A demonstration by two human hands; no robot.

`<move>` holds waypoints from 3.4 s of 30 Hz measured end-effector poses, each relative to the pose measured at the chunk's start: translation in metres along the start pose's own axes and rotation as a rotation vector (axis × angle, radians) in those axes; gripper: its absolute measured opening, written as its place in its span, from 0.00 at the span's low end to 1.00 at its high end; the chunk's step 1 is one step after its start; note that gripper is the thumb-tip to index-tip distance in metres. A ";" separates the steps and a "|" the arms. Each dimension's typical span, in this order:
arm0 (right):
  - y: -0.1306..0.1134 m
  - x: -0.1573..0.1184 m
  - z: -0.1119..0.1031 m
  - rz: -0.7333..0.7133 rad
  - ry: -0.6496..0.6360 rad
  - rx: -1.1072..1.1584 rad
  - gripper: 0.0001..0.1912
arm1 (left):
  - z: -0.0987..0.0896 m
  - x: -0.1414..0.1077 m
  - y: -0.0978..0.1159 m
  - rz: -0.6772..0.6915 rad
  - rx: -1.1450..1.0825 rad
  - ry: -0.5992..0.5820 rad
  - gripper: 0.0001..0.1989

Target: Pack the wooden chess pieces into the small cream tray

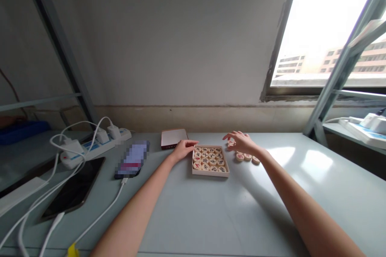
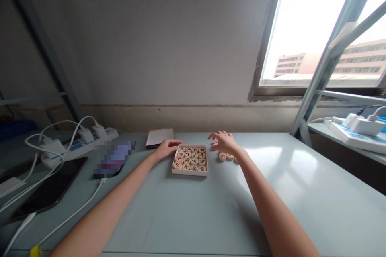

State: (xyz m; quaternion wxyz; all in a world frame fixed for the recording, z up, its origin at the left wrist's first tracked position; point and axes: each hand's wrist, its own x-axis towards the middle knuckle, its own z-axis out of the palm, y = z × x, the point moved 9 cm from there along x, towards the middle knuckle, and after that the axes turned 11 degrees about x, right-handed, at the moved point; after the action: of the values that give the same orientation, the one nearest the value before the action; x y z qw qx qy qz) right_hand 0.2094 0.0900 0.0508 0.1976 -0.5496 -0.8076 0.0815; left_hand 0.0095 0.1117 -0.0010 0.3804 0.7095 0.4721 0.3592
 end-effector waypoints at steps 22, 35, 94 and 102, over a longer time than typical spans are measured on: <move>-0.038 -0.004 0.007 -0.113 -0.153 0.232 0.09 | 0.003 0.000 0.001 0.026 0.062 -0.028 0.16; -0.071 -0.013 0.010 -0.191 -0.277 0.405 0.14 | 0.004 0.000 0.003 0.036 0.114 -0.036 0.16; 0.064 -0.010 0.041 0.318 0.055 -0.237 0.24 | 0.003 -0.002 0.003 0.021 0.093 -0.055 0.15; 0.079 -0.020 0.029 0.429 0.076 -0.204 0.24 | 0.004 0.000 0.000 0.032 0.064 -0.055 0.15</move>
State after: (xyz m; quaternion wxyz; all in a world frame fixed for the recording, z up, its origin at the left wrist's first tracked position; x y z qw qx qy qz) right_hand 0.2711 0.1044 -0.0080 0.1496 -0.7285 -0.6683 0.0189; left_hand 0.0125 0.1108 -0.0031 0.3644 0.7384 0.4614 0.3303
